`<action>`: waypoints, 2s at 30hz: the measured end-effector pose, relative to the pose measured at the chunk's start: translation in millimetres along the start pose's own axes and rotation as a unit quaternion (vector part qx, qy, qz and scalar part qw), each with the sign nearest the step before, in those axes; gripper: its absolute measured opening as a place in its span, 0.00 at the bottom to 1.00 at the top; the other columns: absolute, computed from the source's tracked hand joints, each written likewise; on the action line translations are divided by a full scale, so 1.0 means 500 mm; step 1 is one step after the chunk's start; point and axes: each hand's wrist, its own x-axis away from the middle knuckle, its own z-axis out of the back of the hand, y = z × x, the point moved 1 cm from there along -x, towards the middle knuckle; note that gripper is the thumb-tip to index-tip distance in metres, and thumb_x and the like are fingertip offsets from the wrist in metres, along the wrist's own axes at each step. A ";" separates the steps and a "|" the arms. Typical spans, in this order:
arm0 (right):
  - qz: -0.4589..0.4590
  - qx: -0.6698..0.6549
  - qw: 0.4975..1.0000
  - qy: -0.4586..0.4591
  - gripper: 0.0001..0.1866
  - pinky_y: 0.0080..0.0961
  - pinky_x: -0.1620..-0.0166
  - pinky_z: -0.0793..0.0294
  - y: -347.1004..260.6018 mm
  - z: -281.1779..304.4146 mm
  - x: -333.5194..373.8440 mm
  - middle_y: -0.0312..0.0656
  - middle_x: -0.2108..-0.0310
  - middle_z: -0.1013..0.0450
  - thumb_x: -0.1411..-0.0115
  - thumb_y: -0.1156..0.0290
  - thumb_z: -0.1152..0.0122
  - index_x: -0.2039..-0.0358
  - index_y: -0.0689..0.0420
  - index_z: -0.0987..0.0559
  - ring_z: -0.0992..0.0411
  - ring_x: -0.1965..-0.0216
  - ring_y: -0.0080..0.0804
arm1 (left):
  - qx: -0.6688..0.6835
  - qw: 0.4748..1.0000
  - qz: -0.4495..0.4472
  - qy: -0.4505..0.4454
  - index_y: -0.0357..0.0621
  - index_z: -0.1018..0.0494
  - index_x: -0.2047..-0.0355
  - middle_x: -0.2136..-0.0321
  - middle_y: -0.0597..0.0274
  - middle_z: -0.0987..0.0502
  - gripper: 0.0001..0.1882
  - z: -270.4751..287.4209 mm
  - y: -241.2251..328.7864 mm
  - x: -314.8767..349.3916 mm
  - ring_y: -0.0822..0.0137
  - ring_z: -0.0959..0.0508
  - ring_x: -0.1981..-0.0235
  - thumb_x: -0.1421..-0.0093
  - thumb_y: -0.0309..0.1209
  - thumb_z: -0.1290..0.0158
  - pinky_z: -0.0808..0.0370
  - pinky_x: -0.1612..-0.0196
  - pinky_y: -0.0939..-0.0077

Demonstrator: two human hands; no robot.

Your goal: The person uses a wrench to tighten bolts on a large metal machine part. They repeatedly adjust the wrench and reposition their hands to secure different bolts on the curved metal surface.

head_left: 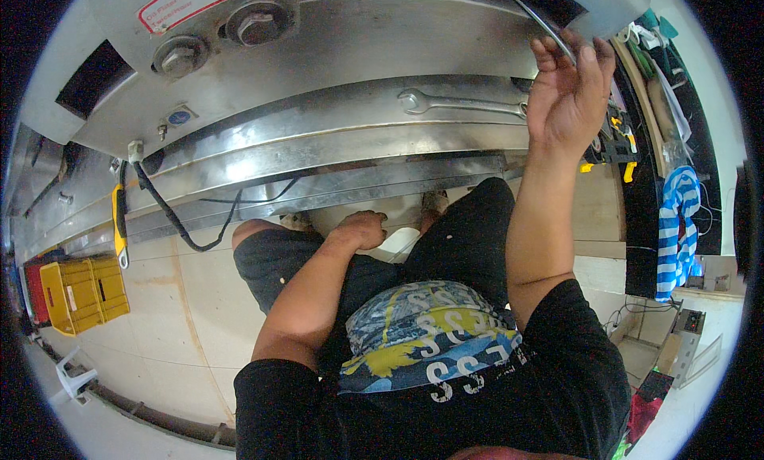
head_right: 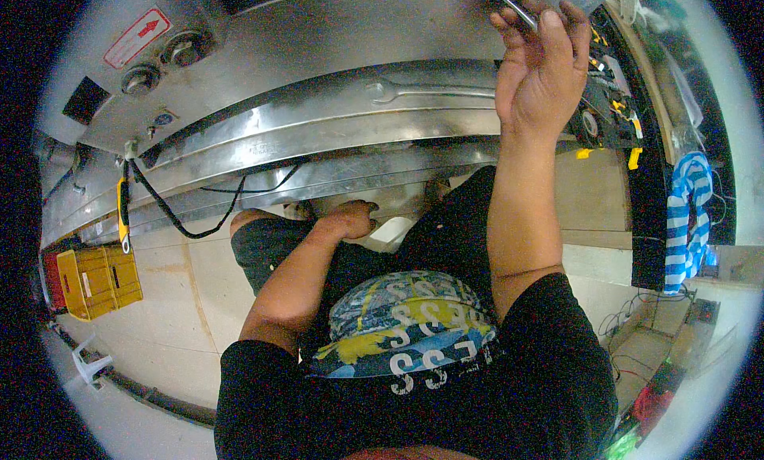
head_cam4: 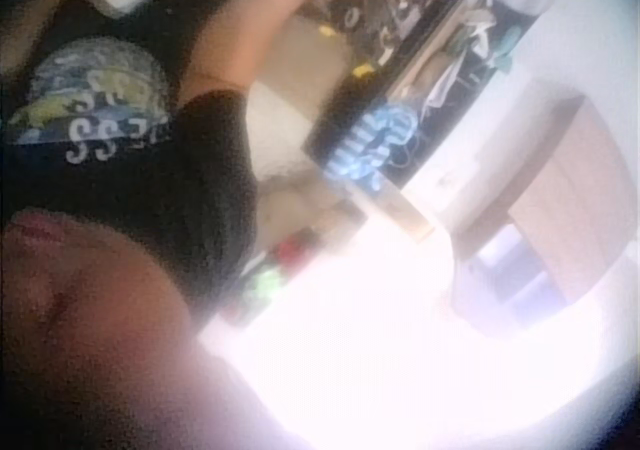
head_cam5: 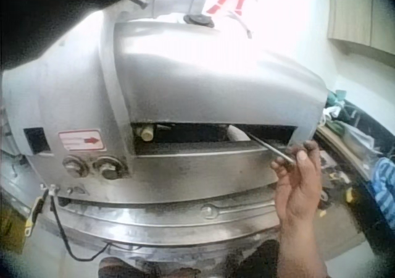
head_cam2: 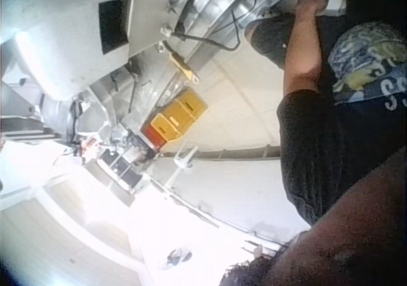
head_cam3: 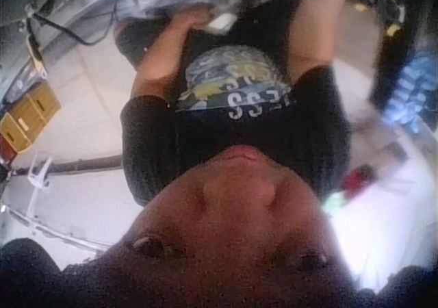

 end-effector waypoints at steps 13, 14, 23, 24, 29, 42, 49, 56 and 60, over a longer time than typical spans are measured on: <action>0.290 0.393 0.842 -0.228 0.09 0.33 0.57 0.19 0.054 -0.294 0.087 0.42 0.61 0.20 0.38 0.69 0.32 0.59 0.55 0.19 0.21 0.61 0.34 | -0.032 0.999 -0.004 0.005 0.48 0.35 0.32 0.35 0.46 0.31 0.33 -0.025 -0.011 -0.031 0.48 0.30 0.34 0.37 0.40 0.51 0.33 0.32 0.58; 0.263 0.389 0.856 -0.213 0.11 0.29 0.58 0.21 0.044 -0.288 0.094 0.41 0.62 0.20 0.43 0.72 0.27 0.60 0.56 0.17 0.22 0.62 0.32 | -0.024 1.000 -0.001 -0.003 0.48 0.35 0.32 0.34 0.46 0.31 0.33 -0.019 -0.011 -0.025 0.48 0.31 0.34 0.37 0.40 0.51 0.34 0.32 0.58; 0.030 -0.075 0.996 -0.037 0.23 0.37 0.61 0.30 -0.033 -0.035 0.036 0.40 0.67 0.29 0.40 0.75 0.42 0.44 0.47 0.30 0.32 0.66 0.35 | -0.011 1.000 -0.004 -0.003 0.49 0.33 0.32 0.35 0.47 0.30 0.32 0.003 -0.001 0.005 0.48 0.30 0.35 0.37 0.41 0.51 0.33 0.32 0.57; 0.029 -0.084 0.995 -0.038 0.23 0.36 0.61 0.31 -0.026 -0.021 0.022 0.40 0.66 0.29 0.40 0.75 0.43 0.44 0.47 0.30 0.33 0.66 0.34 | -0.009 1.000 -0.006 -0.004 0.49 0.33 0.32 0.35 0.47 0.30 0.32 0.005 0.001 0.009 0.48 0.29 0.35 0.37 0.40 0.51 0.33 0.32 0.57; -0.009 -0.136 0.990 -0.033 0.23 0.36 0.58 0.32 -0.001 0.000 -0.009 0.41 0.65 0.29 0.41 0.75 0.44 0.44 0.46 0.30 0.33 0.64 0.34 | -0.010 1.000 -0.008 -0.009 0.49 0.32 0.33 0.36 0.47 0.29 0.31 0.002 0.009 0.001 0.49 0.29 0.36 0.37 0.40 0.51 0.32 0.33 0.57; -0.021 -0.195 0.980 -0.046 0.20 0.35 0.55 0.32 0.020 0.000 -0.020 0.42 0.62 0.26 0.41 0.77 0.46 0.49 0.47 0.25 0.32 0.61 0.36 | -0.031 0.999 -0.013 -0.006 0.47 0.31 0.34 0.37 0.46 0.29 0.30 -0.002 0.000 -0.001 0.48 0.28 0.36 0.37 0.38 0.52 0.31 0.34 0.57; 0.051 -0.071 0.991 -0.101 0.17 0.40 0.56 0.23 0.028 -0.080 0.025 0.44 0.62 0.24 0.41 0.79 0.43 0.52 0.48 0.25 0.25 0.62 0.41 | -0.021 0.999 -0.004 -0.029 0.47 0.31 0.35 0.36 0.46 0.29 0.29 0.000 0.016 -0.013 0.49 0.28 0.36 0.37 0.36 0.53 0.31 0.34 0.56; 0.249 0.375 0.855 -0.258 0.14 0.31 0.53 0.24 0.062 -0.285 0.105 0.43 0.63 0.21 0.48 0.72 0.26 0.60 0.57 0.17 0.24 0.60 0.38 | -0.023 1.000 -0.017 -0.010 0.47 0.32 0.34 0.36 0.46 0.29 0.30 -0.035 -0.017 -0.044 0.49 0.28 0.36 0.38 0.36 0.52 0.32 0.34 0.57; 0.182 0.329 0.894 -0.244 0.13 0.34 0.60 0.22 0.019 -0.283 0.140 0.42 0.63 0.22 0.44 0.71 0.29 0.58 0.53 0.18 0.23 0.64 0.37 | -0.014 1.000 0.004 -0.001 0.47 0.32 0.34 0.36 0.48 0.29 0.31 -0.018 -0.017 -0.018 0.49 0.29 0.36 0.38 0.37 0.51 0.32 0.33 0.57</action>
